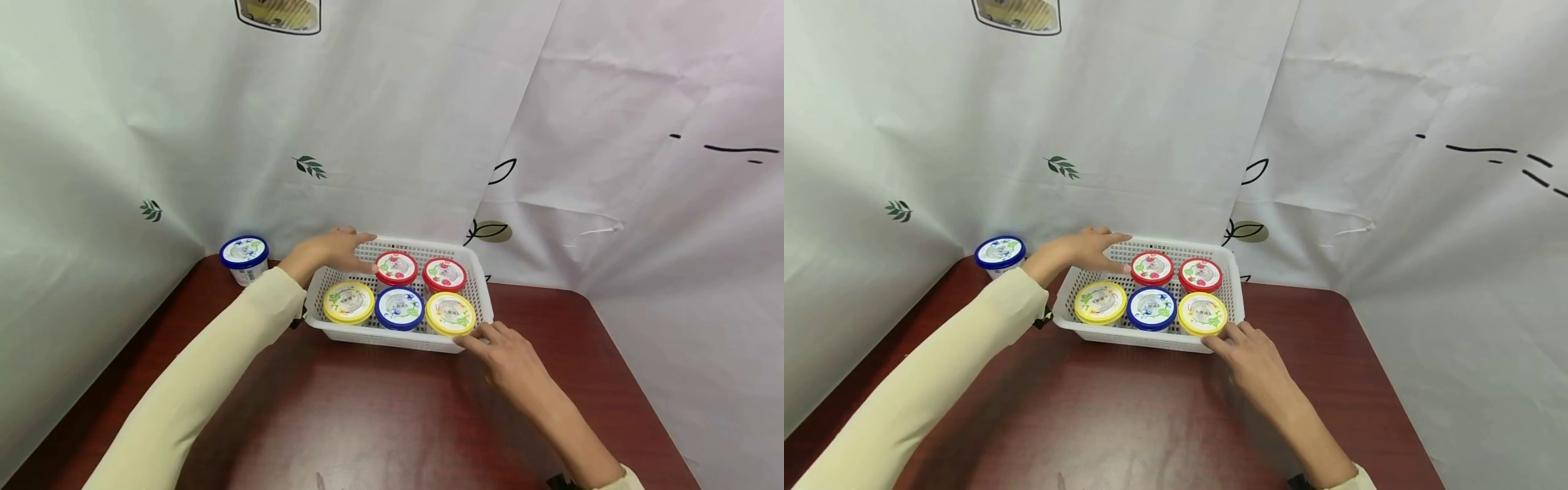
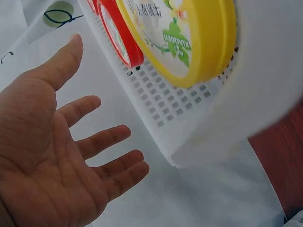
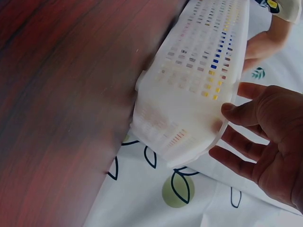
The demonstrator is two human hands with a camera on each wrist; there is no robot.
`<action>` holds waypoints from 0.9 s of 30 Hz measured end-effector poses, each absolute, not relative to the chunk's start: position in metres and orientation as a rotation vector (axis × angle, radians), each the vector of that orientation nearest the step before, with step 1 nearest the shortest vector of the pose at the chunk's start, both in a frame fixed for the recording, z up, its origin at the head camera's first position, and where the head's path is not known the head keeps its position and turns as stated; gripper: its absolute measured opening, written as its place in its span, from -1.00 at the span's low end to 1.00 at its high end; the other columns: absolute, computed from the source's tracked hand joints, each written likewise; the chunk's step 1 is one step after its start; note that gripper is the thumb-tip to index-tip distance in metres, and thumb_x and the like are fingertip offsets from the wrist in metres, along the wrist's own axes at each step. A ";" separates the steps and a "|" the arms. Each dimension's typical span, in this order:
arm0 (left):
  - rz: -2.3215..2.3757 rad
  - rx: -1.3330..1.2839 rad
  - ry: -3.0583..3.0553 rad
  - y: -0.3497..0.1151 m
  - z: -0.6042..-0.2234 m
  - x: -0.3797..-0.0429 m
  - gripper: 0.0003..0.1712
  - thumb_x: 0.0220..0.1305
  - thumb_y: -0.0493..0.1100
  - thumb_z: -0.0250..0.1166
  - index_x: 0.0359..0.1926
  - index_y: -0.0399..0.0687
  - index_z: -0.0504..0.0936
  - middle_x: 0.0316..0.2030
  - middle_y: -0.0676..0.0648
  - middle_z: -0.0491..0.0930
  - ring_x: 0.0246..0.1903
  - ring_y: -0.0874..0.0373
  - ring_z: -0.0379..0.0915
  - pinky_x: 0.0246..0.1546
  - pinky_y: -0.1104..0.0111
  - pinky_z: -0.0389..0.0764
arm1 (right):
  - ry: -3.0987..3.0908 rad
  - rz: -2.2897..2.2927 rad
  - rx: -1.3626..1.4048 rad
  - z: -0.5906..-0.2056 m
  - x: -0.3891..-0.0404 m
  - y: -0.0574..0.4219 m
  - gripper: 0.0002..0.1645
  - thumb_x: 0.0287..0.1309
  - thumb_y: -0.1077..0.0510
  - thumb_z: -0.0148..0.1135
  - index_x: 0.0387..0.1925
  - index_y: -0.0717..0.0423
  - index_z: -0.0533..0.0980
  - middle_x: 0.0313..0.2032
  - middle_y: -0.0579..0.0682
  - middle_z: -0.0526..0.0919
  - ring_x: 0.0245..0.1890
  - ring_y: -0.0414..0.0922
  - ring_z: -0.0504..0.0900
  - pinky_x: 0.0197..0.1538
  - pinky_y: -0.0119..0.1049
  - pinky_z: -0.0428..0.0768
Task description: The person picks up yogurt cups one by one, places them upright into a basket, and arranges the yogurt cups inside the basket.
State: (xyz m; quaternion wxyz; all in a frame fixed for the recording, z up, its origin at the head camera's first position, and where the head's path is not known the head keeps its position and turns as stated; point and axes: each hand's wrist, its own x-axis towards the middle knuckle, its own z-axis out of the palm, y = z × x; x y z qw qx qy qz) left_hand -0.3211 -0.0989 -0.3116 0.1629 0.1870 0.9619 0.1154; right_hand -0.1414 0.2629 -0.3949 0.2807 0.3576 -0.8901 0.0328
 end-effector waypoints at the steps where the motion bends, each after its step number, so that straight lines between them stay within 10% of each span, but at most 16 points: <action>1: 0.331 0.533 2.747 -0.101 -0.311 -0.321 0.08 0.53 0.38 0.33 0.85 0.21 0.10 0.81 -0.37 -0.02 0.80 -0.51 -0.22 0.65 -0.51 0.11 | -2.386 0.087 0.958 -0.395 -0.141 0.263 -0.17 -0.25 0.56 0.57 0.07 -0.18 0.80 -0.18 -0.13 0.74 -0.22 -0.08 0.63 -0.24 -0.16 0.66; 27: 0.405 0.414 2.901 -0.155 -0.317 -0.314 -0.19 0.79 0.17 0.04 0.79 -0.13 0.18 0.76 -0.50 0.01 0.75 -0.62 -0.20 0.69 -0.48 0.05 | -2.404 0.083 0.933 -0.394 -0.140 0.262 -0.19 -0.21 0.57 0.55 0.07 -0.19 0.81 -0.18 -0.11 0.76 -0.21 -0.07 0.65 -0.24 -0.15 0.67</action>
